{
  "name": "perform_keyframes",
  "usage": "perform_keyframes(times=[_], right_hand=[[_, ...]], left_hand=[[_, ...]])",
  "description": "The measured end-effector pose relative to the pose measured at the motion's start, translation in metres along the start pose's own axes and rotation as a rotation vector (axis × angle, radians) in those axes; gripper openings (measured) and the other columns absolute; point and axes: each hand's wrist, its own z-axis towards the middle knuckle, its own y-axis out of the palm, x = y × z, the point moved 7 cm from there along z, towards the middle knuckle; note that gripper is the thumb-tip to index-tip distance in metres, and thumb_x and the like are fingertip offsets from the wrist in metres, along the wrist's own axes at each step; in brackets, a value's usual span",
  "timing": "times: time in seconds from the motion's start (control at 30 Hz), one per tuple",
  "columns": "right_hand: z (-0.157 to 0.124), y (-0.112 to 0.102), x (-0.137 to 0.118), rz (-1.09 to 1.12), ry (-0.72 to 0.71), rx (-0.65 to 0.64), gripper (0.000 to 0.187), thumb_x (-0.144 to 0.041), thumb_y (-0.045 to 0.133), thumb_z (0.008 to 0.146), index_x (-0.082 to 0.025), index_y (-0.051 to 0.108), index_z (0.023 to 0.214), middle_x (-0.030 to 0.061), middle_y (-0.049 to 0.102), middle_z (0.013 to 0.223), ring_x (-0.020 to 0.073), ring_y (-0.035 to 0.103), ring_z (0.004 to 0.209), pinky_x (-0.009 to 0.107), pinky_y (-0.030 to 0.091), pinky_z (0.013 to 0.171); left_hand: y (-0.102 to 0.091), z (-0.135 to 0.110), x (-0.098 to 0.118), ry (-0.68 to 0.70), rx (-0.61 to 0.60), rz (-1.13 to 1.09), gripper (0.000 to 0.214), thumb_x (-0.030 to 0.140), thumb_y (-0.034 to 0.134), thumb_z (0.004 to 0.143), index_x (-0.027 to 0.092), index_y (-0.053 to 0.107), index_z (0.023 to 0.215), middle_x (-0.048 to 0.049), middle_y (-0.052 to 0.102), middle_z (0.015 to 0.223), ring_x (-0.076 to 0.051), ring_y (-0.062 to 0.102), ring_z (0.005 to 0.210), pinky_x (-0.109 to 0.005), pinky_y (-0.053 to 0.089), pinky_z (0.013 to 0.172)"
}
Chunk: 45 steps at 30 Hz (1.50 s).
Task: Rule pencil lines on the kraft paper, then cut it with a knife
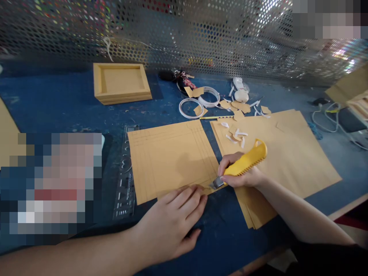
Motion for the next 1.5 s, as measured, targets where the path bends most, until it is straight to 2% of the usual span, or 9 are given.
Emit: perform_keyframes(times=[0.73,1.1,1.5], right_hand=[[0.003,-0.001,0.003,0.088,0.052,0.064,0.011,-0.022,0.07,0.073,-0.016,0.063,0.068,-0.0003,0.063,0.062,0.0081,0.054,0.05,0.017,0.042,0.045],[0.004,-0.003,0.006,0.091,0.05,0.097,0.01,-0.02,0.069,0.073,-0.017,0.062,0.067,-0.0011,0.061,0.061,0.0077,0.052,0.048,0.019,0.038,0.042],[0.004,-0.006,0.009,0.147,0.086,0.118,0.013,-0.021,0.069,0.076,-0.017,0.06,0.068,-0.0034,0.058,0.057,0.007,0.051,0.044,0.019,0.039,0.039]], left_hand=[[-0.002,-0.001,0.0,-0.017,-0.033,-0.034,0.053,0.045,0.054,0.091,0.012,0.053,0.133,-0.0098,0.055,0.136,-0.025,0.047,0.126,-0.034,0.03,0.105],[0.0,0.0,0.001,-0.005,-0.07,-0.026,0.052,0.043,0.047,0.095,0.01,0.051,0.135,-0.0114,0.054,0.138,-0.027,0.047,0.126,-0.036,0.031,0.104],[-0.002,-0.001,0.0,-0.007,-0.036,-0.023,0.054,0.045,0.052,0.092,0.011,0.052,0.134,-0.0102,0.055,0.137,-0.025,0.048,0.125,-0.034,0.03,0.105]])
